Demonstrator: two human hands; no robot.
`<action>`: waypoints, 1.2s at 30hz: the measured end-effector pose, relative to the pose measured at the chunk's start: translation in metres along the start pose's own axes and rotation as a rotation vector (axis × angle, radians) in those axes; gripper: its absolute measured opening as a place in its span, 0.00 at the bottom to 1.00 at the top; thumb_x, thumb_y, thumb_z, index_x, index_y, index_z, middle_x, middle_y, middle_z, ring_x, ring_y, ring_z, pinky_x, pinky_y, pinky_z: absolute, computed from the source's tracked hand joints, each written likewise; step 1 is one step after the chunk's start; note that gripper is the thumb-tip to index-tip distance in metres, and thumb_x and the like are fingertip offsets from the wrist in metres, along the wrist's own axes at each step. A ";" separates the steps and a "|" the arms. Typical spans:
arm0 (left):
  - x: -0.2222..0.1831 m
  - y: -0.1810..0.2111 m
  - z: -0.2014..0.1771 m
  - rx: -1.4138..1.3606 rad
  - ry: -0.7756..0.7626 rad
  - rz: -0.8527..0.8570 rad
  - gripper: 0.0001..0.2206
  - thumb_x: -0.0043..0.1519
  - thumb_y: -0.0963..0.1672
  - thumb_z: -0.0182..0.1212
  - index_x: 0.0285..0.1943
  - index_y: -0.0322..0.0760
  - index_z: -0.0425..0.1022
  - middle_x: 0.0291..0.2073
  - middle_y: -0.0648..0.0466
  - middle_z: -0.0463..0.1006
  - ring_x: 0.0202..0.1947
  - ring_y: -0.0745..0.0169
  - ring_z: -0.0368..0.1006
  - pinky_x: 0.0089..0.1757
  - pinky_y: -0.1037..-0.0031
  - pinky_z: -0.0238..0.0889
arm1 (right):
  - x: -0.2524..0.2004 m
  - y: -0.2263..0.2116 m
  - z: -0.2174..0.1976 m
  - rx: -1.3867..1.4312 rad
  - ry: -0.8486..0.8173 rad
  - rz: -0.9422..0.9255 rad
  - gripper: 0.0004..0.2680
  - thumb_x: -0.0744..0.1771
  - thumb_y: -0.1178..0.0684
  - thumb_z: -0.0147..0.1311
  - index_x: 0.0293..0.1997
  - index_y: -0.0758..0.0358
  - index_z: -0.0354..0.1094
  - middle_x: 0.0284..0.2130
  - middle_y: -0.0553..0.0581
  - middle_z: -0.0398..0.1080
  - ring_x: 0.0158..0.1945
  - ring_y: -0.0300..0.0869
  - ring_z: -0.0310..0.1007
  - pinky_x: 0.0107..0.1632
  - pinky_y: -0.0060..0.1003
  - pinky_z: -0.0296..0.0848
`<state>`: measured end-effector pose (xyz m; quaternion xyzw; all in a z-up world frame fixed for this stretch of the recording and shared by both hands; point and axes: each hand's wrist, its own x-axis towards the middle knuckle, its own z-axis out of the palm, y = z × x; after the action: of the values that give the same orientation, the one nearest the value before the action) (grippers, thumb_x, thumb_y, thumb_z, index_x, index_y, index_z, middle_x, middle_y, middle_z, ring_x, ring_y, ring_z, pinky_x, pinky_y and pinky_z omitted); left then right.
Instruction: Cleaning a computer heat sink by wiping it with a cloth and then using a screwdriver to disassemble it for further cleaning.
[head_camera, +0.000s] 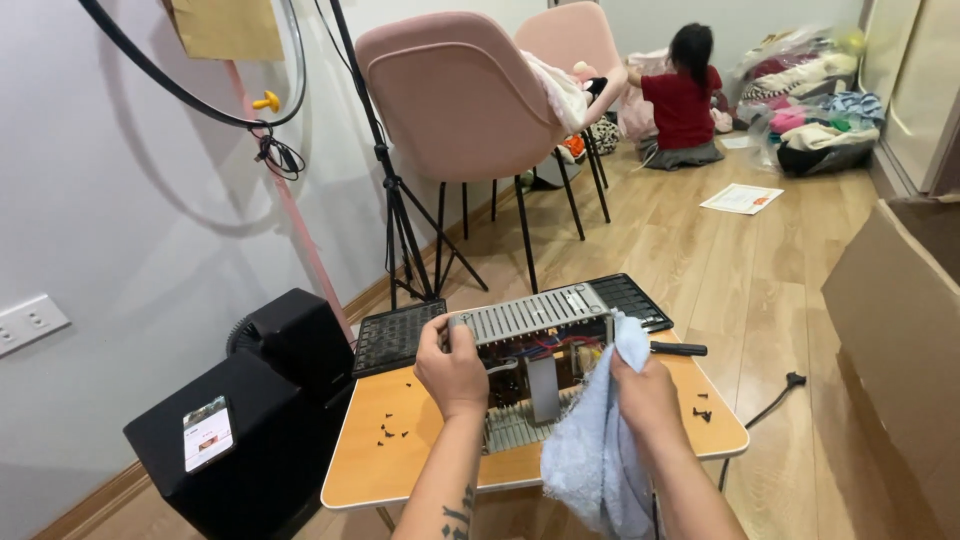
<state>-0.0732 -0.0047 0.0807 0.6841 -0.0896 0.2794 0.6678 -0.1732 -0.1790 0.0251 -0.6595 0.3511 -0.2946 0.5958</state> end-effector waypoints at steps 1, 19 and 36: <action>-0.002 -0.001 0.001 0.006 -0.007 0.002 0.13 0.58 0.45 0.52 0.41 0.34 0.81 0.31 0.51 0.84 0.30 0.60 0.76 0.37 0.71 0.69 | -0.002 0.001 0.000 0.005 0.002 0.008 0.14 0.69 0.49 0.52 0.50 0.73 0.75 0.40 0.66 0.79 0.43 0.51 0.77 0.46 0.42 0.71; -0.023 -0.053 0.001 -0.916 0.144 -0.529 0.17 0.64 0.43 0.41 0.47 0.27 0.76 0.41 0.47 0.79 0.40 0.57 0.73 0.44 0.71 0.65 | -0.057 -0.090 0.014 -0.147 0.002 -1.067 0.15 0.58 0.66 0.54 0.47 0.66 0.74 0.45 0.60 0.79 0.44 0.53 0.79 0.46 0.41 0.73; -0.056 -0.050 -0.024 0.129 -0.120 -0.525 0.30 0.67 0.52 0.23 0.56 0.44 0.80 0.48 0.53 0.86 0.46 0.48 0.79 0.50 0.62 0.64 | -0.073 -0.081 0.052 -0.415 -0.027 -1.396 0.17 0.58 0.62 0.54 0.52 0.65 0.72 0.51 0.55 0.78 0.54 0.47 0.75 0.59 0.41 0.66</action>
<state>-0.1013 0.0089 0.0082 0.7404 0.0695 0.0610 0.6658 -0.1645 -0.0862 0.1019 -0.8327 -0.1101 -0.5253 0.1362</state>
